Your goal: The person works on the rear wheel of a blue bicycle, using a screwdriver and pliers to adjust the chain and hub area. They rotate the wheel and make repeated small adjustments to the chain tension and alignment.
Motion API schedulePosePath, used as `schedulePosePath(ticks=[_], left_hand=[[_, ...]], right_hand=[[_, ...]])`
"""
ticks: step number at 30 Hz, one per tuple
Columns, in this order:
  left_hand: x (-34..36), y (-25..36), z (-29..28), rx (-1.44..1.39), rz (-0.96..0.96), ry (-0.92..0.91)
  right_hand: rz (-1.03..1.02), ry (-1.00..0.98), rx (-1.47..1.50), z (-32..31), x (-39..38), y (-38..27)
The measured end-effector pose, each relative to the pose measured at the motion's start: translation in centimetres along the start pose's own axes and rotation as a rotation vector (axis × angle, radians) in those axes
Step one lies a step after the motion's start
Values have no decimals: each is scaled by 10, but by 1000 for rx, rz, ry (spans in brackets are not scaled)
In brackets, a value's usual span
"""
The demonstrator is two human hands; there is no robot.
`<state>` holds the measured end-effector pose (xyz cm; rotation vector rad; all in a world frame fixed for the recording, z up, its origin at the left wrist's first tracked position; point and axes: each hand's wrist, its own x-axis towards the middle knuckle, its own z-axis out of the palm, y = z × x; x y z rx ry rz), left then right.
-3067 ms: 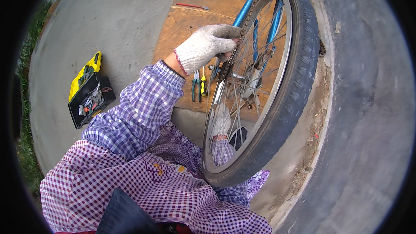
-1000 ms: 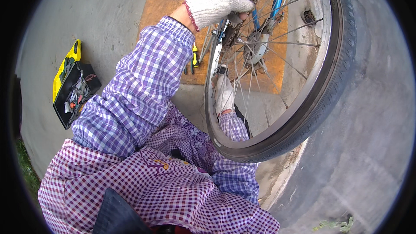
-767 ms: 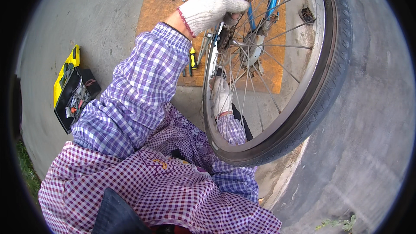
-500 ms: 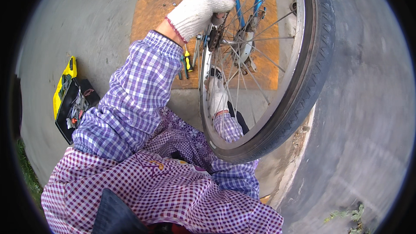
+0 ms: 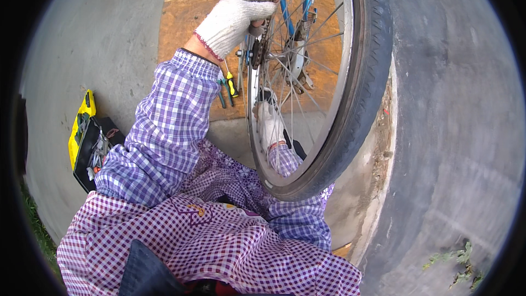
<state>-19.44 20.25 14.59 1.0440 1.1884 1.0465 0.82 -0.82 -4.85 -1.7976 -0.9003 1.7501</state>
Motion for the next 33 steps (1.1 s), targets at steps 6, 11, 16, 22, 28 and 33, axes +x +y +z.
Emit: schedulePosePath(ticks=[6,11,16,22,28,33], left_hand=[[-10,12,1,-47,-49,-43],[-19,24,-7,8,-55,-48],[-20,28,-25,-3,-21,-52],[-25,41,-12,16,40,8],[-31,57,-10,73,-14,-43],[-19,58,-14,394,122,13]], right_hand=[[-232,53,-123,6,-14,9],[21,67,71,13,-33,-15],[29,84,34,16,-45,-30],[0,77,11,10,-60,-42],[-27,77,-16,9,-71,-47],[-58,67,-46,10,-68,-50]])
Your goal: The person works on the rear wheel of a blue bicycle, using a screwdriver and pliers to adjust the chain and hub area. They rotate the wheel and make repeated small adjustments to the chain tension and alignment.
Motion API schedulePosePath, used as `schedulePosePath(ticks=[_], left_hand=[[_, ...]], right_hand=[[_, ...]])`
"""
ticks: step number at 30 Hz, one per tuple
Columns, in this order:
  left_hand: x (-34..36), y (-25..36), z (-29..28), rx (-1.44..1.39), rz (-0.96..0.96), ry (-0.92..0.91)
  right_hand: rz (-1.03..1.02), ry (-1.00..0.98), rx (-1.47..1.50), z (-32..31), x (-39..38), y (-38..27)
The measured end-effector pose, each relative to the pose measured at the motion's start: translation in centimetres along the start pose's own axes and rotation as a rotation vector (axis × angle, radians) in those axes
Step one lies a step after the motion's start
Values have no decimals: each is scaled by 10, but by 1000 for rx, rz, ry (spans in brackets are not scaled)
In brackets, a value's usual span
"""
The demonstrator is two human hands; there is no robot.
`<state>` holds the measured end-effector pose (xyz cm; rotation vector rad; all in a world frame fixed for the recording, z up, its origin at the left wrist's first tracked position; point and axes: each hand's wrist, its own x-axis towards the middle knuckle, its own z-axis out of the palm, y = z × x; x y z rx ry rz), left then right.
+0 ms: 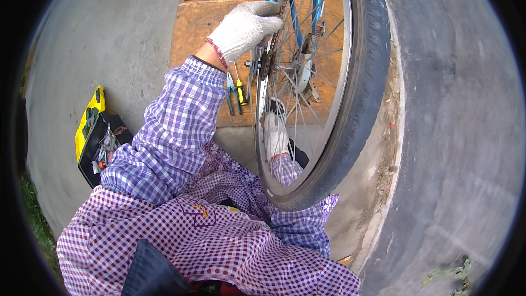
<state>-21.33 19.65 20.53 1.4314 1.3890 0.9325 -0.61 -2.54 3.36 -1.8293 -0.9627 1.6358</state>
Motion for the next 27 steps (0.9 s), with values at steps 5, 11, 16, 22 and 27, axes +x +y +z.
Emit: schedulePosePath(ticks=[5,11,16,22,27], left_hand=[[-7,31,-7,172,159,46],[-36,75,1,17,-25,227],[-47,31,18,380,-328,-112],[-34,-56,25,310,-535,-339],[-46,-75,28,23,-714,-312]], right_hand=[[-81,3,-61,-18,-19,-22],[-54,100,103,-48,-47,-51],[-102,175,13,-54,-24,-34],[-57,150,-19,-31,24,25],[-94,152,-126,-27,33,57]])
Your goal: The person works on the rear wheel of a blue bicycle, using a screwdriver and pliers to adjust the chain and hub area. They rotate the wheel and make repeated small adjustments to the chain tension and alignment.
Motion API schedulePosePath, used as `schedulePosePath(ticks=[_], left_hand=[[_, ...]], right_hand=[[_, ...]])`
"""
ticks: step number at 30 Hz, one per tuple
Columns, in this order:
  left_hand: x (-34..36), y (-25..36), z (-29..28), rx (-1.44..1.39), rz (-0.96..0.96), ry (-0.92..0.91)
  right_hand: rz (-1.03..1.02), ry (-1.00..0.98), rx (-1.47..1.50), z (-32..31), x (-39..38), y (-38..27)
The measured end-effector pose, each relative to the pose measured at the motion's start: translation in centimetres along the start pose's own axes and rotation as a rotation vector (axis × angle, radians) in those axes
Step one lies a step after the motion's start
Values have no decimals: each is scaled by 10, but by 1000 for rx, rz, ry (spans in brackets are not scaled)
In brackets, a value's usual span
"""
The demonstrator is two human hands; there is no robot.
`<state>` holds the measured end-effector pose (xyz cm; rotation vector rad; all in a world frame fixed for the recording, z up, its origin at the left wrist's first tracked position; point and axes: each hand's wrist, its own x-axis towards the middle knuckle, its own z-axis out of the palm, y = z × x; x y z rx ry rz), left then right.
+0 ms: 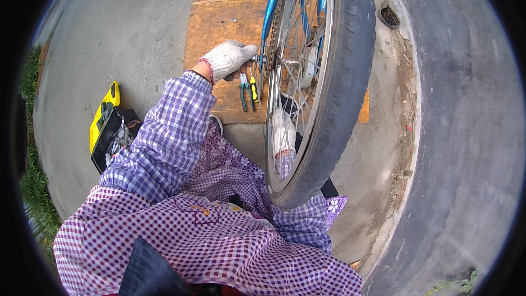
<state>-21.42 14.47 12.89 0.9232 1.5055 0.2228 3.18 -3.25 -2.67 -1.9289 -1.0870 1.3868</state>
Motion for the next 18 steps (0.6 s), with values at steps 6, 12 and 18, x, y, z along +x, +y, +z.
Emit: schedulePosePath(ticks=[6,12,18], left_hand=[[7,-8,5,15,175,49],[10,-10,-2,-45,211,41],[11,-4,3,-43,146,8]], right_hand=[[49,-14,34,-1,-3,-7],[94,-40,130,-3,-9,-36],[149,-45,202,-2,-9,-39]])
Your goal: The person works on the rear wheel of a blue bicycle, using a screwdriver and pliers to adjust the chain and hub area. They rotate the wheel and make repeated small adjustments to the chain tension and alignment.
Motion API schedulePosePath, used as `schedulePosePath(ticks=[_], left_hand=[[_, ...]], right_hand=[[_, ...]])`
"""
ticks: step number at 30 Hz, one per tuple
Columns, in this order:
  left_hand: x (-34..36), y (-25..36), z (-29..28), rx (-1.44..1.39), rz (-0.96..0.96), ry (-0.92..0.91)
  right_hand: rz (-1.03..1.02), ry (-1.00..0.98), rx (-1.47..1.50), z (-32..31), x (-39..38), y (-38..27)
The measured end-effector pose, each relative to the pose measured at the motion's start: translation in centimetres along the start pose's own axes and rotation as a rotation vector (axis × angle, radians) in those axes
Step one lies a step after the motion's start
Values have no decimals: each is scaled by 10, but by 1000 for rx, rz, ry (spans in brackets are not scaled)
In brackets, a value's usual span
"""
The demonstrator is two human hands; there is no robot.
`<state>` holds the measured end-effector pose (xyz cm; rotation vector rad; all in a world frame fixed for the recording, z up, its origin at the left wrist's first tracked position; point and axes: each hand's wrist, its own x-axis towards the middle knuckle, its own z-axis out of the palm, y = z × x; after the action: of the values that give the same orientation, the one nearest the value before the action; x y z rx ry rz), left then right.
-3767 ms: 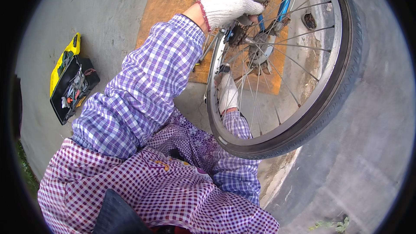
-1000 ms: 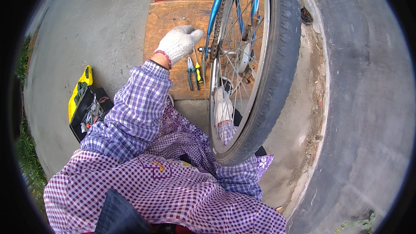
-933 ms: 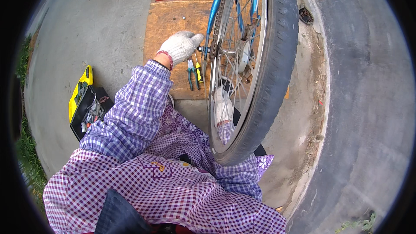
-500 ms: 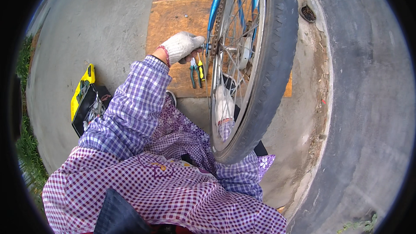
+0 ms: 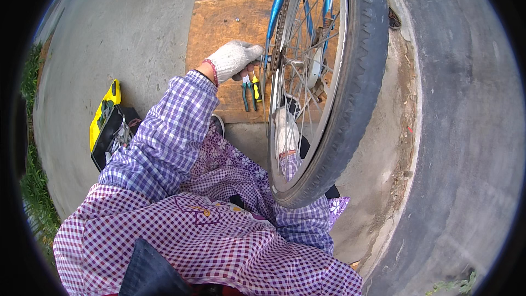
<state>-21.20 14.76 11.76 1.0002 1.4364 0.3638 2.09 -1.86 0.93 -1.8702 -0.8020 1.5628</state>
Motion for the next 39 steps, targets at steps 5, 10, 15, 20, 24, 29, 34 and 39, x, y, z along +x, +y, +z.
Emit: schedulePosePath(ticks=[5,10,15,20,24,29,34,39], left_hand=[[-6,-6,0,11,197,113],[-4,-2,-4,-26,-77,-37],[-12,-5,1,86,188,92],[-12,-3,-6,39,11,19],[-7,-6,-6,12,-97,-71],[-6,-16,-2,107,110,-13],[-15,-12,1,52,91,49],[-15,-6,-9,-92,-71,-172]], right_hand=[[-25,-17,-6,-3,2,5],[-41,7,-103,-2,-2,7],[-108,39,-130,-1,-3,14],[-84,3,-60,0,0,23],[-28,-19,0,0,-1,22],[-20,13,-50,-2,-4,14],[-16,-1,-2,-2,-6,16],[-57,10,33,2,0,23]])
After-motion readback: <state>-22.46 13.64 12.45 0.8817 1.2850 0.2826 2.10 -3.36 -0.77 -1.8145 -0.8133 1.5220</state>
